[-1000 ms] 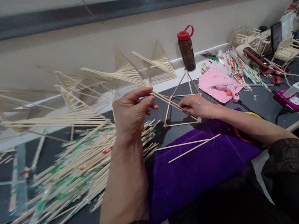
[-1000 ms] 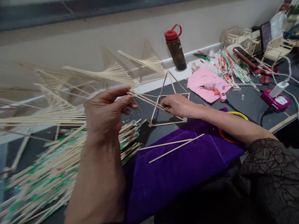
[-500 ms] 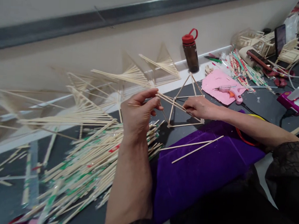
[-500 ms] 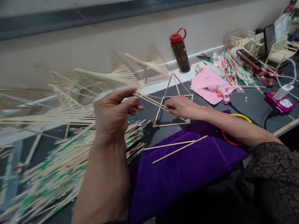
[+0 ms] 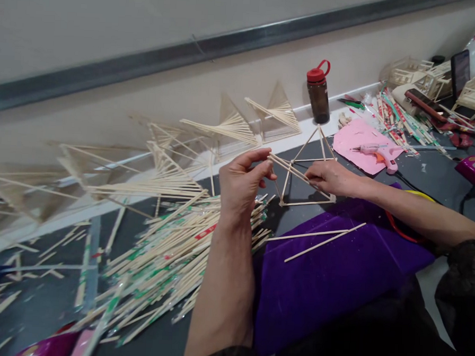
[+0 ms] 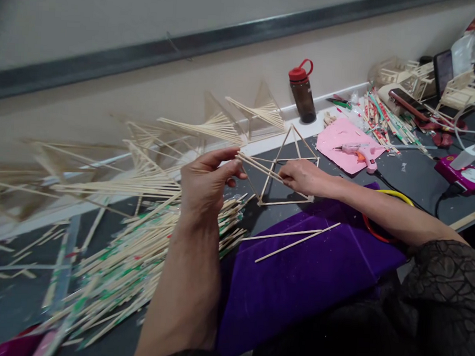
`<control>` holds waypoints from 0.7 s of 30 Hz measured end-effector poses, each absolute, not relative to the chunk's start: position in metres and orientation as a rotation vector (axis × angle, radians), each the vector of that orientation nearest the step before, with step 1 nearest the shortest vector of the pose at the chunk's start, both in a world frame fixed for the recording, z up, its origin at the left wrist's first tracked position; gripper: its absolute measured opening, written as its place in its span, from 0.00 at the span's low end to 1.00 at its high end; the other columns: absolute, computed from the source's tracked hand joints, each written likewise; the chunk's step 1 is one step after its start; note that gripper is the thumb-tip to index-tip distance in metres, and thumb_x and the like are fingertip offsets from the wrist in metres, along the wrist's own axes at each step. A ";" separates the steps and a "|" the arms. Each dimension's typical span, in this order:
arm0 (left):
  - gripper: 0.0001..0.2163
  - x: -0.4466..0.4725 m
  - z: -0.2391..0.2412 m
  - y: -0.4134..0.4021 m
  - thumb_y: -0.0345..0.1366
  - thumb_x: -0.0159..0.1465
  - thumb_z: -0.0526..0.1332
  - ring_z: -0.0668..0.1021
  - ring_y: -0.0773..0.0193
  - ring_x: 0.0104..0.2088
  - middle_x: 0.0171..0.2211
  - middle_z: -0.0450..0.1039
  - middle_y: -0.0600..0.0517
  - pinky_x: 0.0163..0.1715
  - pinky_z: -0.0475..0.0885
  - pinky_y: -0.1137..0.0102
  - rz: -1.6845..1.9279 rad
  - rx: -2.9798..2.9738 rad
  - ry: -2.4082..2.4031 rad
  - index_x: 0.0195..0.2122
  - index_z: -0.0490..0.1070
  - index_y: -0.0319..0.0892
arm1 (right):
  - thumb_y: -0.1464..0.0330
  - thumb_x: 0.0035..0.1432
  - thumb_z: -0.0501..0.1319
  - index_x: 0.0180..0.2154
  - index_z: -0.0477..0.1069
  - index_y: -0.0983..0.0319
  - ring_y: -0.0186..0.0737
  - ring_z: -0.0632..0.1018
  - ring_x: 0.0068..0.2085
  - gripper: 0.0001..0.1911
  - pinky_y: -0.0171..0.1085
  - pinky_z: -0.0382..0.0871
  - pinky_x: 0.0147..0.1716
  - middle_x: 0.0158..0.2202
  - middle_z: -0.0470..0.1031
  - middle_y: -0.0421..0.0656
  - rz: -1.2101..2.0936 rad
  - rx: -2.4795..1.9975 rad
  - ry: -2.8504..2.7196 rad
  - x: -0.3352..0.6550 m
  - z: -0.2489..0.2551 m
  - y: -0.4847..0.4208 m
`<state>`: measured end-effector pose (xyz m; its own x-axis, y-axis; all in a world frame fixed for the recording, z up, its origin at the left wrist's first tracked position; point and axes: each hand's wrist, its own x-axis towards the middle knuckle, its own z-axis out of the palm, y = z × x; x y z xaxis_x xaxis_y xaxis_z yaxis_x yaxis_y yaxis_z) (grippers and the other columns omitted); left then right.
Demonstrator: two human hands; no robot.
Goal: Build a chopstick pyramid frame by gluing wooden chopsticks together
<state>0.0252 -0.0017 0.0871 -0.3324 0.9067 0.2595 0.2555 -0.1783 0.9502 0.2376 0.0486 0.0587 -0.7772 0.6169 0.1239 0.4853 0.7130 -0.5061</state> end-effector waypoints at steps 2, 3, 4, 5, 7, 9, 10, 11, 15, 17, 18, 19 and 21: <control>0.16 0.026 0.087 -0.002 0.40 0.47 0.70 0.77 0.69 0.21 0.33 0.80 0.51 0.16 0.63 0.75 1.548 1.354 1.554 0.37 0.82 0.42 | 0.73 0.65 0.54 0.42 0.78 0.64 0.40 0.73 0.42 0.13 0.39 0.63 0.43 0.40 0.78 0.49 0.675 -0.859 -2.630 0.238 0.059 0.048; 0.16 0.026 0.087 -0.001 0.40 0.47 0.70 0.77 0.69 0.21 0.33 0.80 0.51 0.16 0.63 0.75 1.550 1.353 1.555 0.37 0.82 0.42 | 0.73 0.65 0.54 0.42 0.78 0.64 0.40 0.73 0.43 0.13 0.39 0.63 0.43 0.40 0.78 0.49 0.677 -0.857 -2.627 0.238 0.060 0.048; 0.16 0.026 0.087 -0.001 0.40 0.47 0.70 0.77 0.69 0.21 0.33 0.80 0.51 0.16 0.63 0.75 1.555 1.350 1.551 0.37 0.82 0.42 | 0.73 0.65 0.54 0.43 0.78 0.65 0.40 0.73 0.43 0.13 0.38 0.63 0.43 0.41 0.78 0.49 0.677 -0.855 -2.626 0.238 0.060 0.048; 0.16 0.027 0.088 -0.001 0.40 0.46 0.70 0.77 0.69 0.21 0.33 0.80 0.51 0.16 0.63 0.75 1.563 1.344 1.543 0.37 0.82 0.41 | 0.73 0.66 0.54 0.43 0.78 0.65 0.40 0.73 0.43 0.14 0.38 0.63 0.44 0.41 0.78 0.50 0.675 -0.857 -2.627 0.238 0.060 0.048; 0.16 0.027 0.088 -0.002 0.39 0.46 0.71 0.77 0.69 0.20 0.32 0.80 0.50 0.16 0.62 0.76 1.577 1.329 1.522 0.36 0.82 0.40 | 0.74 0.65 0.54 0.43 0.79 0.66 0.40 0.73 0.43 0.14 0.38 0.63 0.44 0.42 0.79 0.51 0.667 -0.870 -2.629 0.238 0.061 0.047; 0.16 0.027 0.089 -0.002 0.38 0.45 0.71 0.77 0.69 0.20 0.31 0.80 0.51 0.16 0.62 0.76 1.579 1.320 1.511 0.36 0.82 0.39 | 0.74 0.65 0.54 0.43 0.79 0.66 0.40 0.73 0.43 0.14 0.38 0.62 0.43 0.42 0.79 0.51 0.661 -0.878 -2.632 0.238 0.061 0.047; 0.16 0.028 0.089 -0.002 0.38 0.46 0.71 0.77 0.69 0.20 0.31 0.80 0.51 0.16 0.62 0.76 1.573 1.319 1.514 0.36 0.82 0.40 | 0.75 0.65 0.55 0.43 0.79 0.66 0.40 0.73 0.43 0.14 0.38 0.62 0.43 0.42 0.79 0.51 0.659 -0.877 -2.630 0.238 0.061 0.046; 0.15 0.028 0.089 -0.002 0.38 0.46 0.71 0.77 0.69 0.21 0.31 0.79 0.51 0.16 0.62 0.76 1.566 1.320 1.520 0.36 0.82 0.40 | 0.75 0.65 0.55 0.44 0.79 0.66 0.40 0.73 0.43 0.14 0.38 0.62 0.43 0.42 0.79 0.51 0.656 -0.876 -2.625 0.238 0.061 0.046; 0.16 0.027 0.088 -0.002 0.39 0.46 0.71 0.77 0.69 0.21 0.32 0.80 0.51 0.16 0.62 0.76 1.565 1.324 1.528 0.37 0.82 0.41 | 0.74 0.66 0.54 0.44 0.79 0.65 0.39 0.74 0.42 0.15 0.38 0.63 0.43 0.42 0.79 0.50 0.680 -0.872 -2.609 0.240 0.062 0.044; 0.17 0.027 0.088 -0.002 0.39 0.46 0.71 0.77 0.69 0.21 0.33 0.80 0.51 0.16 0.62 0.76 1.567 1.327 1.520 0.38 0.81 0.41 | 0.73 0.66 0.54 0.44 0.79 0.65 0.40 0.74 0.42 0.15 0.38 0.63 0.43 0.42 0.79 0.50 0.691 -0.885 -2.611 0.240 0.062 0.044; 0.17 0.027 0.088 -0.002 0.39 0.47 0.71 0.77 0.69 0.21 0.33 0.80 0.51 0.16 0.62 0.76 1.564 1.326 1.516 0.38 0.81 0.41 | 0.72 0.66 0.54 0.44 0.79 0.65 0.40 0.74 0.42 0.15 0.38 0.63 0.43 0.42 0.79 0.50 0.692 -0.892 -2.609 0.241 0.062 0.043; 0.16 0.027 0.088 -0.002 0.40 0.47 0.71 0.77 0.69 0.21 0.32 0.80 0.51 0.16 0.62 0.76 1.560 1.324 1.512 0.37 0.81 0.41 | 0.72 0.66 0.54 0.44 0.79 0.64 0.40 0.74 0.42 0.15 0.38 0.63 0.43 0.42 0.79 0.50 0.693 -0.896 -2.607 0.241 0.062 0.043; 0.16 0.027 0.088 -0.002 0.39 0.47 0.71 0.77 0.68 0.21 0.31 0.79 0.51 0.16 0.62 0.76 1.561 1.318 1.503 0.37 0.81 0.41 | 0.72 0.66 0.54 0.44 0.79 0.64 0.40 0.74 0.42 0.15 0.38 0.64 0.43 0.42 0.80 0.50 0.698 -0.897 -2.606 0.241 0.063 0.042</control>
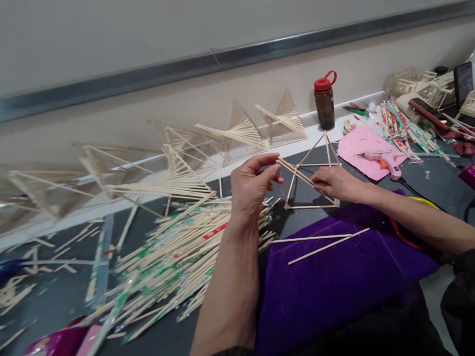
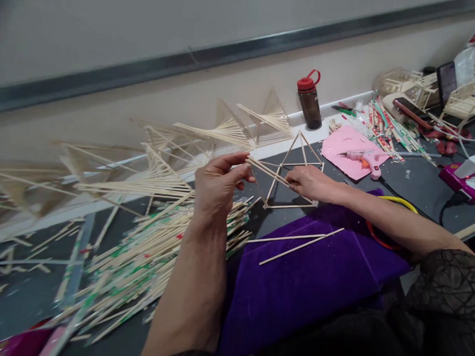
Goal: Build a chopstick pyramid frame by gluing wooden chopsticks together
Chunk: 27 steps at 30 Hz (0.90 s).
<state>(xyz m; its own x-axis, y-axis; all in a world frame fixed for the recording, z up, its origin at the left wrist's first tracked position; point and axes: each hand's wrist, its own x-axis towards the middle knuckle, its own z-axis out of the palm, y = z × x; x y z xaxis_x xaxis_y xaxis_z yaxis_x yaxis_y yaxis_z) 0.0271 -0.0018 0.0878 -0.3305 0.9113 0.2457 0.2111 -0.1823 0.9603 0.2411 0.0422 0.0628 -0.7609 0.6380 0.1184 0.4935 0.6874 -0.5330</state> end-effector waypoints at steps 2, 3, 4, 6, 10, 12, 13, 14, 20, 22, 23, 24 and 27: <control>0.15 0.027 0.088 -0.002 0.39 0.46 0.71 0.77 0.68 0.20 0.29 0.79 0.51 0.16 0.62 0.76 1.568 1.311 1.496 0.36 0.81 0.40 | 0.72 0.66 0.54 0.45 0.79 0.64 0.40 0.74 0.41 0.15 0.38 0.64 0.43 0.42 0.80 0.50 0.702 -0.897 -2.608 0.241 0.063 0.042; 0.15 0.027 0.088 -0.002 0.39 0.46 0.71 0.77 0.68 0.20 0.29 0.78 0.52 0.16 0.61 0.76 1.571 1.308 1.496 0.36 0.81 0.40 | 0.72 0.66 0.53 0.45 0.79 0.65 0.40 0.74 0.41 0.15 0.38 0.64 0.43 0.42 0.80 0.50 0.700 -0.899 -2.610 0.241 0.064 0.041; 0.15 0.027 0.088 -0.002 0.38 0.46 0.71 0.77 0.68 0.20 0.28 0.78 0.52 0.15 0.61 0.76 1.573 1.306 1.498 0.36 0.81 0.40 | 0.73 0.66 0.53 0.45 0.79 0.65 0.40 0.74 0.41 0.15 0.38 0.64 0.43 0.42 0.80 0.51 0.698 -0.900 -2.614 0.241 0.064 0.041; 0.15 0.028 0.088 -0.002 0.38 0.46 0.71 0.77 0.68 0.20 0.27 0.78 0.53 0.15 0.61 0.76 1.575 1.305 1.498 0.35 0.81 0.40 | 0.73 0.66 0.53 0.45 0.79 0.66 0.40 0.74 0.42 0.15 0.38 0.64 0.43 0.42 0.80 0.51 0.693 -0.906 -2.620 0.241 0.065 0.041; 0.14 0.028 0.088 -0.002 0.38 0.46 0.71 0.77 0.69 0.20 0.30 0.80 0.52 0.15 0.62 0.76 1.582 1.306 1.500 0.35 0.81 0.41 | 0.73 0.66 0.53 0.44 0.79 0.65 0.39 0.74 0.41 0.15 0.38 0.63 0.42 0.40 0.80 0.50 0.692 -0.920 -2.623 0.240 0.066 0.042; 0.13 0.028 0.088 -0.001 0.36 0.46 0.71 0.77 0.69 0.20 0.32 0.80 0.51 0.15 0.62 0.76 1.597 1.315 1.506 0.34 0.81 0.41 | 0.74 0.65 0.54 0.42 0.79 0.65 0.38 0.74 0.38 0.15 0.38 0.62 0.41 0.38 0.79 0.48 0.709 -0.941 -2.631 0.240 0.067 0.042; 0.12 0.027 0.087 -0.001 0.35 0.47 0.71 0.77 0.69 0.20 0.32 0.81 0.51 0.14 0.62 0.76 1.604 1.322 1.506 0.34 0.81 0.42 | 0.75 0.64 0.54 0.42 0.79 0.65 0.37 0.73 0.37 0.14 0.38 0.62 0.40 0.37 0.79 0.47 0.720 -0.954 -2.637 0.240 0.068 0.043; 0.11 0.027 0.087 0.000 0.34 0.47 0.71 0.77 0.68 0.20 0.31 0.80 0.51 0.14 0.62 0.75 1.609 1.328 1.503 0.34 0.82 0.42 | 0.75 0.63 0.54 0.41 0.79 0.66 0.37 0.73 0.37 0.14 0.38 0.62 0.40 0.36 0.79 0.47 0.732 -0.964 -2.643 0.240 0.069 0.043; 0.09 0.026 0.085 0.002 0.32 0.47 0.71 0.77 0.68 0.20 0.30 0.81 0.52 0.14 0.60 0.75 1.614 1.319 1.487 0.32 0.81 0.44 | 0.77 0.63 0.55 0.40 0.78 0.67 0.35 0.71 0.37 0.12 0.36 0.61 0.40 0.36 0.78 0.46 0.758 -0.997 -2.633 0.242 0.077 0.039; 0.11 0.027 0.085 0.003 0.32 0.47 0.71 0.77 0.69 0.19 0.30 0.80 0.52 0.14 0.59 0.75 1.636 1.314 1.480 0.33 0.81 0.43 | 0.77 0.63 0.56 0.40 0.78 0.67 0.35 0.72 0.37 0.12 0.36 0.60 0.40 0.36 0.78 0.46 0.763 -1.013 -2.624 0.242 0.079 0.037; 0.11 0.027 0.085 0.003 0.32 0.46 0.71 0.76 0.69 0.19 0.29 0.80 0.52 0.14 0.59 0.75 1.651 1.309 1.478 0.33 0.81 0.42 | 0.77 0.63 0.56 0.40 0.78 0.67 0.35 0.72 0.38 0.12 0.35 0.61 0.41 0.36 0.79 0.46 0.766 -1.017 -2.619 0.243 0.079 0.037; 0.11 0.028 0.085 0.003 0.32 0.46 0.71 0.76 0.69 0.19 0.29 0.80 0.53 0.13 0.58 0.76 1.661 1.305 1.476 0.33 0.81 0.42 | 0.77 0.63 0.56 0.41 0.78 0.67 0.35 0.72 0.38 0.12 0.35 0.61 0.41 0.37 0.79 0.46 0.767 -1.019 -2.612 0.244 0.080 0.037; 0.10 0.029 0.085 0.003 0.31 0.46 0.70 0.76 0.70 0.19 0.28 0.80 0.53 0.13 0.58 0.75 1.665 1.296 1.479 0.31 0.81 0.43 | 0.75 0.64 0.57 0.43 0.79 0.67 0.36 0.74 0.40 0.12 0.35 0.62 0.42 0.40 0.80 0.48 0.746 -1.035 -2.570 0.250 0.078 0.035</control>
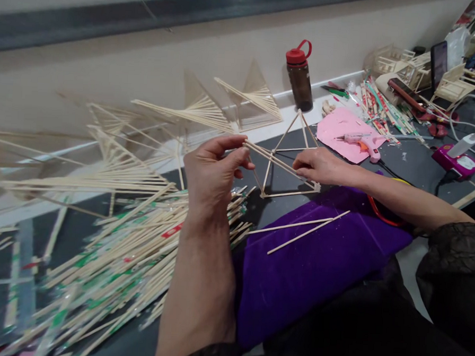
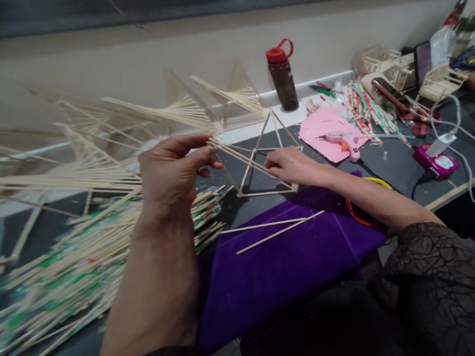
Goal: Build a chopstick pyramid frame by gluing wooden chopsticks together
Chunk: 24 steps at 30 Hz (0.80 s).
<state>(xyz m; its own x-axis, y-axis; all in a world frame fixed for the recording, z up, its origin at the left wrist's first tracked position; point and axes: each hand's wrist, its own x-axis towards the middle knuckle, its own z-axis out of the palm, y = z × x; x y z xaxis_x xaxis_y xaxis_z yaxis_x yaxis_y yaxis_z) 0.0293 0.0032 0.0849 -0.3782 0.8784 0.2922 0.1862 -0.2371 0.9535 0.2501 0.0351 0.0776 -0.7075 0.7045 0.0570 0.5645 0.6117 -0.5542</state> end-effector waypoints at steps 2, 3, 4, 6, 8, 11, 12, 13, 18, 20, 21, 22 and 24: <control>0.09 0.029 0.085 0.003 0.31 0.47 0.70 0.76 0.70 0.19 0.28 0.80 0.54 0.13 0.58 0.75 1.662 1.304 1.473 0.31 0.81 0.45 | 0.74 0.64 0.57 0.43 0.79 0.67 0.36 0.74 0.39 0.12 0.35 0.62 0.41 0.40 0.80 0.48 0.715 -1.070 -2.550 0.257 0.074 0.034; 0.09 0.029 0.085 0.003 0.31 0.47 0.70 0.76 0.70 0.19 0.27 0.80 0.54 0.13 0.58 0.75 1.664 1.312 1.464 0.31 0.81 0.45 | 0.74 0.63 0.58 0.42 0.80 0.67 0.36 0.74 0.38 0.12 0.35 0.61 0.39 0.40 0.80 0.48 0.695 -1.091 -2.549 0.261 0.072 0.033; 0.09 0.029 0.085 0.003 0.31 0.47 0.70 0.76 0.70 0.19 0.28 0.80 0.54 0.13 0.58 0.74 1.672 1.322 1.455 0.31 0.81 0.45 | 0.74 0.63 0.58 0.41 0.80 0.67 0.36 0.74 0.37 0.12 0.35 0.61 0.38 0.38 0.80 0.48 0.674 -1.113 -2.556 0.266 0.070 0.032; 0.08 0.028 0.084 0.004 0.32 0.48 0.70 0.76 0.70 0.19 0.28 0.80 0.54 0.13 0.58 0.74 1.679 1.343 1.446 0.31 0.82 0.46 | 0.75 0.62 0.58 0.39 0.80 0.68 0.35 0.73 0.34 0.11 0.35 0.60 0.36 0.34 0.79 0.46 0.654 -1.159 -2.586 0.274 0.065 0.031; 0.08 0.027 0.084 0.004 0.32 0.49 0.70 0.77 0.70 0.20 0.29 0.81 0.54 0.13 0.58 0.74 1.660 1.361 1.450 0.31 0.82 0.47 | 0.77 0.61 0.58 0.38 0.81 0.68 0.34 0.72 0.31 0.12 0.36 0.59 0.35 0.30 0.78 0.45 0.675 -1.217 -2.615 0.281 0.062 0.030; 0.07 0.026 0.083 0.004 0.33 0.51 0.71 0.77 0.70 0.20 0.30 0.81 0.55 0.13 0.59 0.74 1.636 1.374 1.465 0.32 0.82 0.48 | 0.78 0.60 0.59 0.40 0.82 0.69 0.33 0.73 0.30 0.13 0.35 0.59 0.34 0.31 0.79 0.45 0.734 -1.280 -2.660 0.285 0.056 0.030; 0.07 0.026 0.083 0.004 0.33 0.51 0.71 0.77 0.70 0.20 0.30 0.81 0.54 0.13 0.59 0.74 1.641 1.372 1.467 0.32 0.82 0.47 | 0.78 0.60 0.59 0.41 0.82 0.69 0.34 0.74 0.31 0.13 0.35 0.59 0.34 0.32 0.80 0.46 0.735 -1.291 -2.674 0.285 0.053 0.030; 0.08 0.026 0.083 0.004 0.33 0.50 0.71 0.77 0.70 0.20 0.30 0.81 0.54 0.13 0.59 0.73 1.644 1.369 1.469 0.33 0.82 0.47 | 0.77 0.60 0.60 0.42 0.82 0.68 0.35 0.75 0.33 0.13 0.36 0.60 0.34 0.34 0.81 0.47 0.726 -1.303 -2.688 0.285 0.050 0.030; 0.08 0.026 0.083 0.004 0.32 0.49 0.71 0.77 0.70 0.20 0.30 0.80 0.54 0.13 0.60 0.74 1.642 1.358 1.473 0.32 0.82 0.46 | 0.73 0.62 0.62 0.44 0.83 0.66 0.39 0.77 0.37 0.13 0.38 0.60 0.35 0.39 0.84 0.50 0.651 -1.350 -2.716 0.281 0.040 0.032; 0.08 0.026 0.083 0.004 0.32 0.50 0.71 0.77 0.70 0.20 0.30 0.81 0.54 0.13 0.60 0.74 1.644 1.356 1.473 0.32 0.82 0.46 | 0.72 0.62 0.62 0.45 0.82 0.66 0.40 0.78 0.38 0.13 0.38 0.60 0.35 0.40 0.84 0.50 0.648 -1.348 -2.720 0.281 0.039 0.032; 0.08 0.026 0.083 0.004 0.32 0.50 0.71 0.77 0.70 0.20 0.30 0.81 0.54 0.13 0.60 0.74 1.638 1.356 1.473 0.32 0.82 0.46 | 0.72 0.62 0.62 0.45 0.82 0.66 0.40 0.79 0.39 0.13 0.38 0.61 0.36 0.41 0.84 0.50 0.647 -1.350 -2.721 0.281 0.039 0.032; 0.08 0.026 0.083 0.004 0.32 0.50 0.71 0.77 0.70 0.20 0.30 0.81 0.53 0.13 0.60 0.74 1.633 1.354 1.472 0.32 0.82 0.46 | 0.72 0.63 0.61 0.45 0.82 0.66 0.41 0.79 0.40 0.13 0.37 0.61 0.36 0.42 0.85 0.50 0.646 -1.351 -2.723 0.281 0.039 0.032; 0.08 0.026 0.084 0.004 0.31 0.49 0.71 0.77 0.69 0.19 0.29 0.81 0.53 0.13 0.60 0.75 1.635 1.344 1.469 0.32 0.82 0.45 | 0.73 0.63 0.61 0.45 0.83 0.65 0.41 0.80 0.41 0.13 0.37 0.61 0.37 0.42 0.85 0.50 0.643 -1.341 -2.731 0.281 0.039 0.032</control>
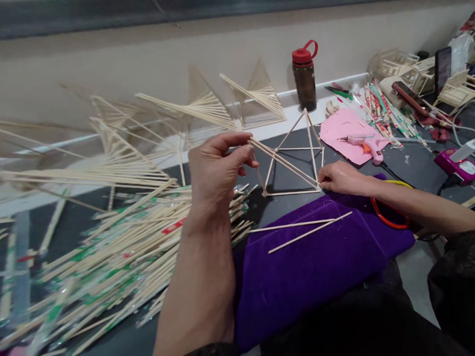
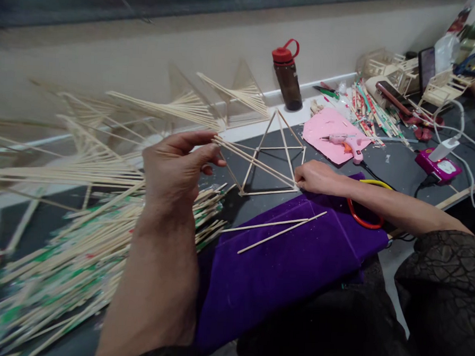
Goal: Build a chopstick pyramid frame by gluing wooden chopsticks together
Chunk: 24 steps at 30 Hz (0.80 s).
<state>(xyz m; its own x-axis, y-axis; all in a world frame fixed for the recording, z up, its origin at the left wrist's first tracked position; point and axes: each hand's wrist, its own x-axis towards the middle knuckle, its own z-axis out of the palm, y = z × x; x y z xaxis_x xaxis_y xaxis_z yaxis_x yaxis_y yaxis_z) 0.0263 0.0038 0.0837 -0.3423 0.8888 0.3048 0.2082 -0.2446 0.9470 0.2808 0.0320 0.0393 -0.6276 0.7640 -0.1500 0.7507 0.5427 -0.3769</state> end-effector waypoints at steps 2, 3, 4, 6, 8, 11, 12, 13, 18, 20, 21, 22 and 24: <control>0.09 0.027 0.085 0.003 0.32 0.48 0.71 0.77 0.69 0.18 0.28 0.80 0.53 0.13 0.59 0.75 1.646 1.329 1.474 0.32 0.81 0.43 | 0.73 0.63 0.62 0.44 0.83 0.65 0.41 0.80 0.41 0.12 0.35 0.62 0.37 0.42 0.85 0.49 0.647 -1.318 -2.731 0.281 0.039 0.032; 0.09 0.027 0.086 0.003 0.32 0.47 0.71 0.77 0.69 0.18 0.27 0.79 0.53 0.13 0.59 0.76 1.644 1.326 1.481 0.32 0.81 0.42 | 0.73 0.63 0.62 0.44 0.83 0.65 0.40 0.80 0.41 0.12 0.35 0.62 0.37 0.41 0.85 0.49 0.655 -1.309 -2.727 0.282 0.038 0.033; 0.10 0.027 0.087 0.002 0.33 0.47 0.70 0.77 0.69 0.19 0.26 0.79 0.53 0.13 0.60 0.76 1.637 1.328 1.490 0.32 0.81 0.41 | 0.73 0.63 0.62 0.43 0.83 0.64 0.40 0.80 0.40 0.11 0.34 0.62 0.37 0.41 0.85 0.48 0.666 -1.304 -2.719 0.282 0.037 0.033; 0.12 0.028 0.089 0.001 0.35 0.47 0.70 0.77 0.68 0.19 0.26 0.78 0.53 0.14 0.61 0.77 1.610 1.338 1.512 0.34 0.81 0.40 | 0.73 0.63 0.63 0.42 0.83 0.64 0.38 0.80 0.37 0.11 0.33 0.62 0.36 0.39 0.85 0.47 0.703 -1.294 -2.695 0.283 0.035 0.034; 0.13 0.028 0.089 -0.001 0.36 0.47 0.70 0.77 0.68 0.19 0.26 0.78 0.54 0.14 0.62 0.77 1.590 1.338 1.523 0.34 0.81 0.40 | 0.73 0.62 0.63 0.41 0.83 0.64 0.36 0.79 0.35 0.10 0.32 0.62 0.35 0.37 0.84 0.46 0.758 -1.275 -2.663 0.284 0.032 0.035; 0.14 0.027 0.090 -0.002 0.38 0.46 0.71 0.77 0.69 0.19 0.27 0.78 0.54 0.15 0.62 0.77 1.578 1.316 1.527 0.34 0.81 0.40 | 0.73 0.61 0.63 0.38 0.82 0.63 0.36 0.77 0.34 0.08 0.32 0.61 0.34 0.35 0.83 0.45 0.842 -1.241 -2.604 0.285 0.029 0.035; 0.14 0.027 0.090 -0.003 0.38 0.46 0.71 0.77 0.69 0.19 0.27 0.79 0.53 0.15 0.62 0.77 1.577 1.308 1.527 0.34 0.81 0.40 | 0.73 0.61 0.63 0.37 0.82 0.63 0.35 0.77 0.33 0.08 0.32 0.61 0.34 0.34 0.83 0.44 0.862 -1.232 -2.589 0.285 0.027 0.036; 0.14 0.027 0.089 -0.003 0.38 0.46 0.71 0.77 0.69 0.19 0.27 0.79 0.53 0.15 0.62 0.77 1.576 1.301 1.526 0.34 0.81 0.40 | 0.73 0.60 0.63 0.37 0.81 0.63 0.35 0.77 0.33 0.07 0.32 0.61 0.34 0.34 0.82 0.44 0.875 -1.226 -2.578 0.285 0.026 0.036; 0.16 0.026 0.089 -0.003 0.38 0.47 0.73 0.77 0.70 0.19 0.31 0.81 0.51 0.14 0.61 0.78 1.576 1.275 1.491 0.37 0.82 0.40 | 0.72 0.60 0.63 0.37 0.81 0.63 0.36 0.77 0.34 0.07 0.33 0.61 0.34 0.34 0.82 0.44 0.912 -1.211 -2.587 0.284 0.022 0.037; 0.16 0.025 0.088 -0.003 0.39 0.47 0.74 0.77 0.70 0.19 0.34 0.82 0.50 0.14 0.62 0.77 1.578 1.279 1.480 0.38 0.82 0.40 | 0.72 0.60 0.62 0.37 0.81 0.63 0.36 0.77 0.34 0.08 0.33 0.62 0.34 0.34 0.82 0.44 0.923 -1.202 -2.588 0.284 0.022 0.037; 0.16 0.024 0.087 -0.003 0.39 0.47 0.74 0.77 0.70 0.19 0.34 0.82 0.50 0.14 0.62 0.77 1.576 1.286 1.480 0.38 0.82 0.41 | 0.72 0.60 0.62 0.37 0.80 0.63 0.37 0.76 0.34 0.08 0.34 0.61 0.34 0.34 0.82 0.44 0.922 -1.195 -2.589 0.284 0.022 0.037; 0.16 0.023 0.087 -0.004 0.39 0.48 0.73 0.77 0.70 0.20 0.34 0.82 0.50 0.14 0.63 0.77 1.572 1.296 1.484 0.38 0.82 0.41 | 0.72 0.61 0.61 0.37 0.80 0.63 0.37 0.76 0.33 0.08 0.34 0.61 0.35 0.34 0.82 0.45 0.921 -1.184 -2.594 0.284 0.022 0.037; 0.16 0.022 0.086 -0.004 0.39 0.49 0.73 0.78 0.69 0.20 0.34 0.82 0.50 0.15 0.63 0.77 1.560 1.322 1.500 0.38 0.82 0.41 | 0.73 0.62 0.60 0.37 0.80 0.64 0.36 0.75 0.33 0.08 0.34 0.61 0.35 0.34 0.82 0.45 0.921 -1.159 -2.610 0.284 0.023 0.037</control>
<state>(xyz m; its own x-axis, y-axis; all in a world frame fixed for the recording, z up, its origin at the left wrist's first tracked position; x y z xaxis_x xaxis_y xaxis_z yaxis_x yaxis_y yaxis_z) 0.0222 -0.0040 0.0856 -0.3268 0.9121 0.2475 0.2114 -0.1847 0.9598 0.2841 0.0370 0.0227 -0.6931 0.7119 -0.1135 0.6254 0.5154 -0.5859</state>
